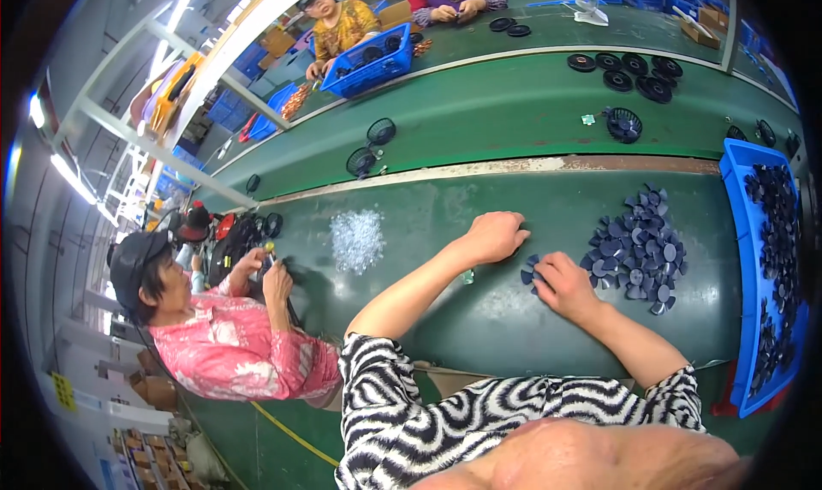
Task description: The person assembles small black plastic cooling fan components by hand, combining fan blades and fan housing parts on a green assembly line table.
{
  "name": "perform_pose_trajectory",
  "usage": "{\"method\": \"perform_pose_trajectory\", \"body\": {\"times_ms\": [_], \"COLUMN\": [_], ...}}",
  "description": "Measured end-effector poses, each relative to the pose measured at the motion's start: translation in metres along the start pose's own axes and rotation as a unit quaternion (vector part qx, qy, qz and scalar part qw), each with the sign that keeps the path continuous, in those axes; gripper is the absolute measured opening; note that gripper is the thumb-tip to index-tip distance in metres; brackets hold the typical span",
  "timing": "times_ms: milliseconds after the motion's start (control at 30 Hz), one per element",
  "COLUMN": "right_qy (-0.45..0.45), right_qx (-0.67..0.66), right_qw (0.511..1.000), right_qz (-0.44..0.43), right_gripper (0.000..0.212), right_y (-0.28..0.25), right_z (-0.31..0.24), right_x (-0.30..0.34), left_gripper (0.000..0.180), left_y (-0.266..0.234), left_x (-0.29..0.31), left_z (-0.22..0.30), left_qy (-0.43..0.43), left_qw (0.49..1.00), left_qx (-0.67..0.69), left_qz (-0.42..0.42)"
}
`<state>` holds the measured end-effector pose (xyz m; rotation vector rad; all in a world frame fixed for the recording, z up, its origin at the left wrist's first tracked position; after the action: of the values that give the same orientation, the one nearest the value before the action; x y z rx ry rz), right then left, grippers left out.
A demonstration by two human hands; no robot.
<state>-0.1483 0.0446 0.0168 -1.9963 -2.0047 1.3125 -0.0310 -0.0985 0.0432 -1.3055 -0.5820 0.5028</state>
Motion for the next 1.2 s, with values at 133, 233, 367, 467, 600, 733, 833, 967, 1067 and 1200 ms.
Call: {"method": "perform_pose_trajectory", "body": {"times_ms": [133,233,367,467,600,733,833,967,1067,1200], "right_qy": [-0.005,0.010,0.065,0.114,0.162,0.143,0.147,0.186,0.076,0.099], "right_qx": [0.018,0.054,0.081,0.143,0.176,0.120,-0.028,-0.068,0.053,0.156], "right_qw": [1.000,0.996,0.976,0.950,0.937,0.952,0.952,0.974,0.994,0.980], "right_qz": [0.008,-0.070,-0.190,-0.252,-0.255,-0.244,-0.267,-0.114,-0.054,-0.079], "right_gripper": [0.028,0.027,0.035,0.026,0.033,0.031,0.032,0.032,0.034,0.035], "right_y": [0.001,-0.003,-0.019,-0.029,-0.030,-0.031,-0.032,-0.034,-0.023,-0.007], "right_z": [0.000,-0.007,-0.018,-0.023,-0.019,-0.028,-0.050,-0.065,-0.047,-0.032], "right_x": [-0.001,-0.004,-0.009,-0.010,-0.006,0.001,-0.009,-0.040,-0.055,-0.059], "left_gripper": [0.029,0.025,0.023,0.019,0.022,0.025,0.027,0.039,0.043,0.036], "left_y": [0.003,0.015,0.030,0.027,0.056,0.067,0.058,0.065,0.062,0.063], "left_x": [0.013,0.014,0.022,0.032,0.027,0.035,0.043,0.039,0.041,0.042], "left_z": [-0.017,-0.031,-0.038,-0.032,-0.028,-0.016,-0.014,0.001,0.016,0.025], "left_qy": [-0.031,-0.022,-0.087,-0.138,-0.208,-0.164,-0.148,-0.111,-0.081,-0.095], "left_qw": [0.993,0.980,0.989,0.957,0.770,0.642,0.629,0.644,0.611,0.638], "left_qx": [-0.010,-0.126,-0.008,0.124,0.569,0.735,0.753,0.753,0.785,0.757], "left_qz": [0.111,0.151,0.119,0.225,0.202,0.146,0.127,0.078,0.064,0.108]}}
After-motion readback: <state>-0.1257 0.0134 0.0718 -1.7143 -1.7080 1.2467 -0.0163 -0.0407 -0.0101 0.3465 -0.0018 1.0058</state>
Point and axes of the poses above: each hand's wrist, its own x-axis away from the middle knuckle, its own y-axis out of the palm, z = x × y, the point moved 4 cm from there along -x, towards the middle knuckle, and after that the axes turned 13 degrees about -x, right-handed, at the moved point
